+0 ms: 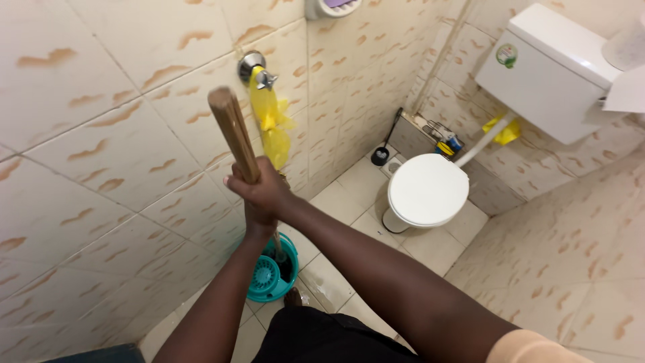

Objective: The person clears cleaning supplies from a corner, assembles a mop by connecting and tightening its handle sections, and places it into a bucket.

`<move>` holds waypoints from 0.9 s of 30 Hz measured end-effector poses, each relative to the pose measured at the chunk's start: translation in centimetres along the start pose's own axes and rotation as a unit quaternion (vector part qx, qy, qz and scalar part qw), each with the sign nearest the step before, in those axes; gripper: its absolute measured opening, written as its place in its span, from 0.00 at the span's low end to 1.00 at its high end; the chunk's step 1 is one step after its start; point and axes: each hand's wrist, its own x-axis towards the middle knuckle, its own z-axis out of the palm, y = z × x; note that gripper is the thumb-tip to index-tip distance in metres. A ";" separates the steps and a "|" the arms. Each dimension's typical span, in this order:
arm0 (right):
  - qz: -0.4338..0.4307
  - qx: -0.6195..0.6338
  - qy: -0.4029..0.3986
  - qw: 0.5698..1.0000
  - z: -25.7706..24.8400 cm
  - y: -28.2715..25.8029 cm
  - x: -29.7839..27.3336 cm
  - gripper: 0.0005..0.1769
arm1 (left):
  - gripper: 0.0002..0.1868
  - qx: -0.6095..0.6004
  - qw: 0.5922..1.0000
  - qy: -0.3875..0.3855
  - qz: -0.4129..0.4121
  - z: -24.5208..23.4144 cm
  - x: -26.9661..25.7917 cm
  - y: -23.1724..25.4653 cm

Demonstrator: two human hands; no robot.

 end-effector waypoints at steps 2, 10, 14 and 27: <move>-0.024 0.014 0.003 1.000 0.0 2.8 -1.5 0.20 | 0.22 -0.126 0.990 -0.052 -0.037 0.2 -1.1 -4.3; -0.040 -0.085 0.003 0.996 -2.6 7.0 -1.2 0.20 | 0.22 -0.118 0.986 -0.076 -0.089 1.2 0.2 -7.3; -0.044 0.091 0.085 0.991 -5.9 0.9 1.2 0.23 | 0.24 -0.015 0.988 -0.139 -0.072 4.1 5.2 -0.5; 0.086 0.136 0.269 0.949 -17.2 5.8 -6.9 0.24 | 0.41 0.227 0.908 -0.349 0.048 6.9 -4.9 -3.7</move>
